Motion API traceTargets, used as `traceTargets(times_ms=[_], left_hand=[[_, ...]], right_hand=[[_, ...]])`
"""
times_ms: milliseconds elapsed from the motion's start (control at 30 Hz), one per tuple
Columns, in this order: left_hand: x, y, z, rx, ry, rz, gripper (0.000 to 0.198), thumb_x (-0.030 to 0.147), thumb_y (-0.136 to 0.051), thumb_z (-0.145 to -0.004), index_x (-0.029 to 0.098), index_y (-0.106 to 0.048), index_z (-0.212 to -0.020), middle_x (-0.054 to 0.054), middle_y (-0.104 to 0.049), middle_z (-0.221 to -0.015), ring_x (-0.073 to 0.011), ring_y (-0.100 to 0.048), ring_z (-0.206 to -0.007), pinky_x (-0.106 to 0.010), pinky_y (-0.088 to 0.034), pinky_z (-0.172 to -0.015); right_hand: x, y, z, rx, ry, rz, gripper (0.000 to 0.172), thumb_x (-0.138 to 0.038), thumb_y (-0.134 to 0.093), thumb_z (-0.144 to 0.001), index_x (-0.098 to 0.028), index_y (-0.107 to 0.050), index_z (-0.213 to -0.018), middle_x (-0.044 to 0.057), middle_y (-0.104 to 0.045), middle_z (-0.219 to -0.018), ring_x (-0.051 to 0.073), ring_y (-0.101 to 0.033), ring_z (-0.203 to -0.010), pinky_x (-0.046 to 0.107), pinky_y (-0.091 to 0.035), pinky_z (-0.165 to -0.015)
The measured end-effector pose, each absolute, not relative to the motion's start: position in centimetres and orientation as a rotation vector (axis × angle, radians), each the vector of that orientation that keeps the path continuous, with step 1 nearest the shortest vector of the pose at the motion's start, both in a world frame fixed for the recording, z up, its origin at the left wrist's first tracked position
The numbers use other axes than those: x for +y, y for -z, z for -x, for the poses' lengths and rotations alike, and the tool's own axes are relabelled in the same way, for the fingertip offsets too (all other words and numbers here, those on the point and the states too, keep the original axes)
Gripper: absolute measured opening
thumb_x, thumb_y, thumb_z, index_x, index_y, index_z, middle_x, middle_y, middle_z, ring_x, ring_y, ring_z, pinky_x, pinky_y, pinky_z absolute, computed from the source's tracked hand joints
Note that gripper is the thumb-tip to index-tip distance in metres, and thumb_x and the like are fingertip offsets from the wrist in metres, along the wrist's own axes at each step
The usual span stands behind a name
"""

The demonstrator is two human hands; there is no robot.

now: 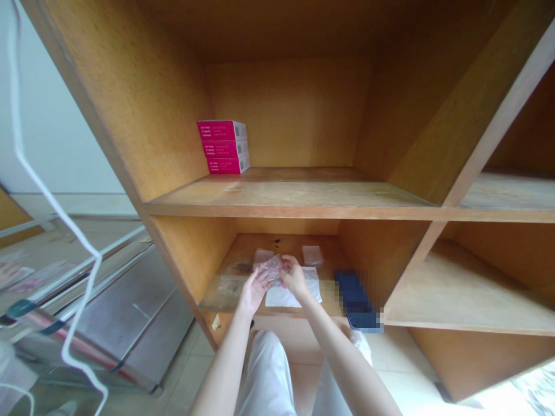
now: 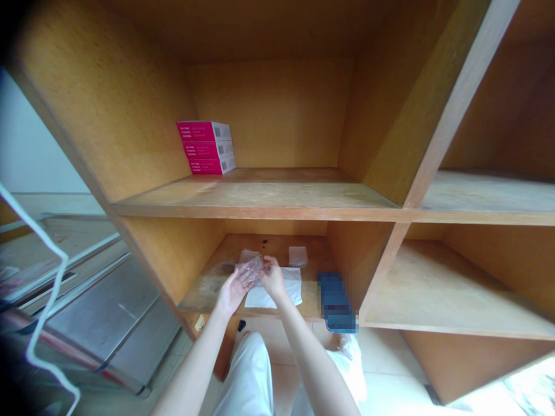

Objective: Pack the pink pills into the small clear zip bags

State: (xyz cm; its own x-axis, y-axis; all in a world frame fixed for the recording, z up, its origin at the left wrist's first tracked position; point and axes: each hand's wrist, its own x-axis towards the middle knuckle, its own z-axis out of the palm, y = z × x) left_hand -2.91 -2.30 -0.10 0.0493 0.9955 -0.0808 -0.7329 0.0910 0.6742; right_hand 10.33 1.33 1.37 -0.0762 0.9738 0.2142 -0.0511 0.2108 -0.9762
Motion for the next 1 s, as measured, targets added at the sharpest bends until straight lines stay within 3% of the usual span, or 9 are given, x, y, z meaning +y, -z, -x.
traceTargets(times_ms=[167, 433, 633, 833, 1000], left_hand=[[-2.1, 0.4, 2.9, 0.656, -1.402, -0.514, 0.031, 0.033, -0.050, -0.080, 0.015, -0.057, -0.105, -0.011, -0.061, -0.109, -0.0217, -0.057, -0.100, -0.034, -0.046, -0.082], [-2.0, 0.6, 2.9, 0.660, -1.428, -0.488, 0.032, 0.025, -0.049, -0.079, 0.016, -0.054, -0.110, -0.011, -0.060, -0.110, -0.0219, -0.055, -0.103, -0.038, -0.044, -0.087], [-2.6, 0.0, 2.7, 0.626, -1.426, -0.519, 0.032, 0.031, -0.052, -0.077, 0.013, -0.057, -0.103, -0.012, -0.064, -0.102, -0.0245, -0.060, -0.095, -0.042, -0.044, -0.086], [-2.7, 0.2, 1.8, 0.754, -1.347, -0.715, 0.019, 0.019, -0.065, -0.069, 0.012, -0.061, -0.086, -0.012, -0.068, -0.090, -0.0234, -0.064, -0.086, -0.037, -0.047, -0.083], [-2.7, 0.5, 2.1, 0.756, -1.376, -0.695, 0.022, 0.018, -0.066, -0.068, 0.013, -0.060, -0.088, -0.010, -0.068, -0.088, -0.0211, -0.065, -0.082, -0.035, -0.048, -0.081]], right_hand=[[1.1, -2.2, -11.1, -1.303, -1.088, 0.995, 0.033, -0.014, -0.046, -0.062, -0.017, -0.048, -0.095, -0.002, -0.054, -0.064, 0.012, -0.051, -0.051, 0.022, -0.039, -0.044], [0.6, -3.0, -11.3, -1.275, -0.945, 0.945, 0.033, -0.016, -0.046, -0.065, -0.017, -0.048, -0.098, -0.001, -0.054, -0.068, 0.013, -0.053, -0.062, 0.024, -0.042, -0.059], [0.2, -3.3, -11.4, -1.292, -1.047, 0.921, 0.031, -0.017, -0.042, -0.067, -0.017, -0.048, -0.098, -0.003, -0.049, -0.063, 0.009, -0.045, -0.047, 0.019, -0.037, -0.044], [0.0, -3.6, -11.8, -1.335, -1.167, 0.885, 0.032, -0.018, -0.042, -0.064, -0.017, -0.049, -0.095, -0.005, -0.046, -0.061, 0.006, -0.040, -0.040, 0.017, -0.033, -0.034], [0.2, -3.3, -11.7, -1.287, -1.161, 0.887, 0.030, -0.019, -0.042, -0.066, -0.017, -0.048, -0.096, -0.005, -0.047, -0.060, 0.006, -0.041, -0.040, 0.016, -0.034, -0.035]])
